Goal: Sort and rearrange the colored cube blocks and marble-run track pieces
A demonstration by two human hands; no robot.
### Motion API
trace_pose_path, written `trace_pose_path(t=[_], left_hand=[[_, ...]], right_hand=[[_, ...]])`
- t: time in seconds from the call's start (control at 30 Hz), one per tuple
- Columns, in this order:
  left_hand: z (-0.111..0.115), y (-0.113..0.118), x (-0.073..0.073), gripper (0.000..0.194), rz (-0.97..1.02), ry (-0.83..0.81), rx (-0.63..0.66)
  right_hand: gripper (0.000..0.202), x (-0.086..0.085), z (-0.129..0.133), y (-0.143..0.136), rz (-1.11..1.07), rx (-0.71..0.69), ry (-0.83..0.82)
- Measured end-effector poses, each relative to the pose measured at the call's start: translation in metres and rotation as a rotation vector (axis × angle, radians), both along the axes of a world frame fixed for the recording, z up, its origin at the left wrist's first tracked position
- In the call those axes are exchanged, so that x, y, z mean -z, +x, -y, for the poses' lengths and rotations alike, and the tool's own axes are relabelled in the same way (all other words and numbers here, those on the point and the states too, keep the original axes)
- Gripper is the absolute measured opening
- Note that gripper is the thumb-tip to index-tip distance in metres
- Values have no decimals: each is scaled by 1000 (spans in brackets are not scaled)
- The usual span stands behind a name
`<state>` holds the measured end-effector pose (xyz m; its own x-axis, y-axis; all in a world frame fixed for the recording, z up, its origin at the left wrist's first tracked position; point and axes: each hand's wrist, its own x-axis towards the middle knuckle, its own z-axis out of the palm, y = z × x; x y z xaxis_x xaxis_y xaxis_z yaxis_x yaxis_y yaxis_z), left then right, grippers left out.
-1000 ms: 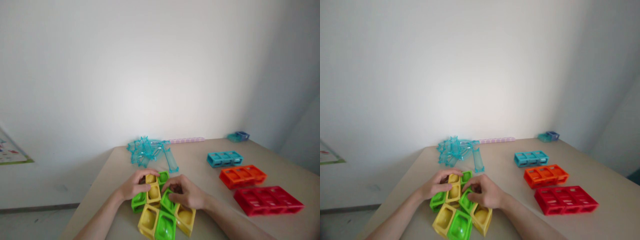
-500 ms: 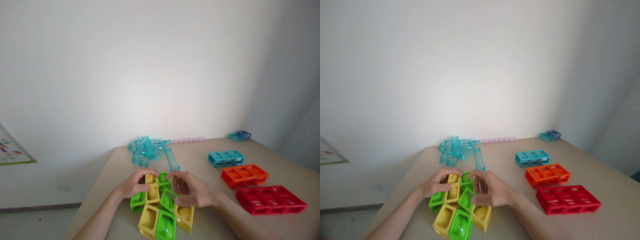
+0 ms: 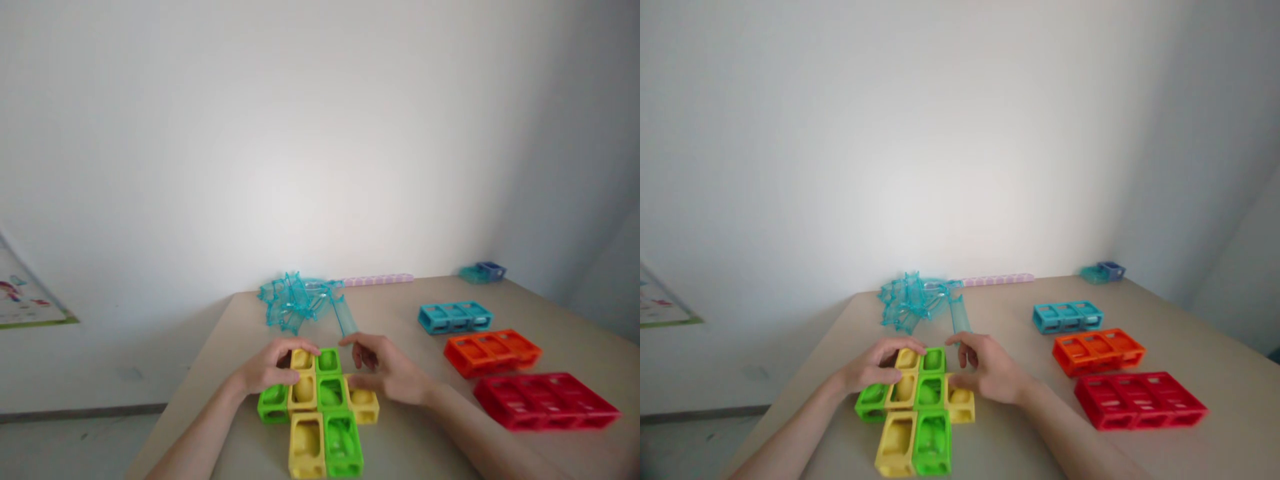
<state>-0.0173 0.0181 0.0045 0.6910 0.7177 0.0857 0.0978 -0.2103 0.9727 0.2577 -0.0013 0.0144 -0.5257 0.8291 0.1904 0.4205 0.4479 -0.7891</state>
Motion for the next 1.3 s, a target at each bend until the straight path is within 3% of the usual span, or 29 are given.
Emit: trace_pose_path(t=[0.17, 0.33, 0.43, 0.57, 0.7, 0.8, 0.93, 1.0, 1.1, 1.3], left_hand=[[-1, 0, 2, 55, 11, -49, -21], [0, 2, 3, 61, 74, -119, -8], [0, 3, 3, 61, 84, -126, -26], [-1, 2, 4, 60, 65, -124, -18], [-1, 2, 4, 60, 56, -103, -11], [2, 4, -2, 58, -11, -17, -31], [11, 11, -20, 61, -229, 368, -90], [14, 13, -25, 65, -290, 468, -95], [13, 12, -24, 64, -310, 479, -97], [6, 6, -14, 62, -307, 406, -60]], right_hand=[[33, 3, 0, -2, 5, 80, 46], [32, -2, 7, -6, -27, -31, 214], [46, -3, 11, -7, -67, -142, 230], [74, -1, 12, -5, 36, -255, 174], [101, -7, 13, 0, 202, -302, 177], [108, -13, 16, 0, 257, -295, 190], [109, -9, 15, -4, 270, -232, 160], [112, -4, 14, -8, 242, -207, 147], [109, 0, 12, -11, 186, -203, 144], [81, -8, 10, -2, 145, -197, 168]])
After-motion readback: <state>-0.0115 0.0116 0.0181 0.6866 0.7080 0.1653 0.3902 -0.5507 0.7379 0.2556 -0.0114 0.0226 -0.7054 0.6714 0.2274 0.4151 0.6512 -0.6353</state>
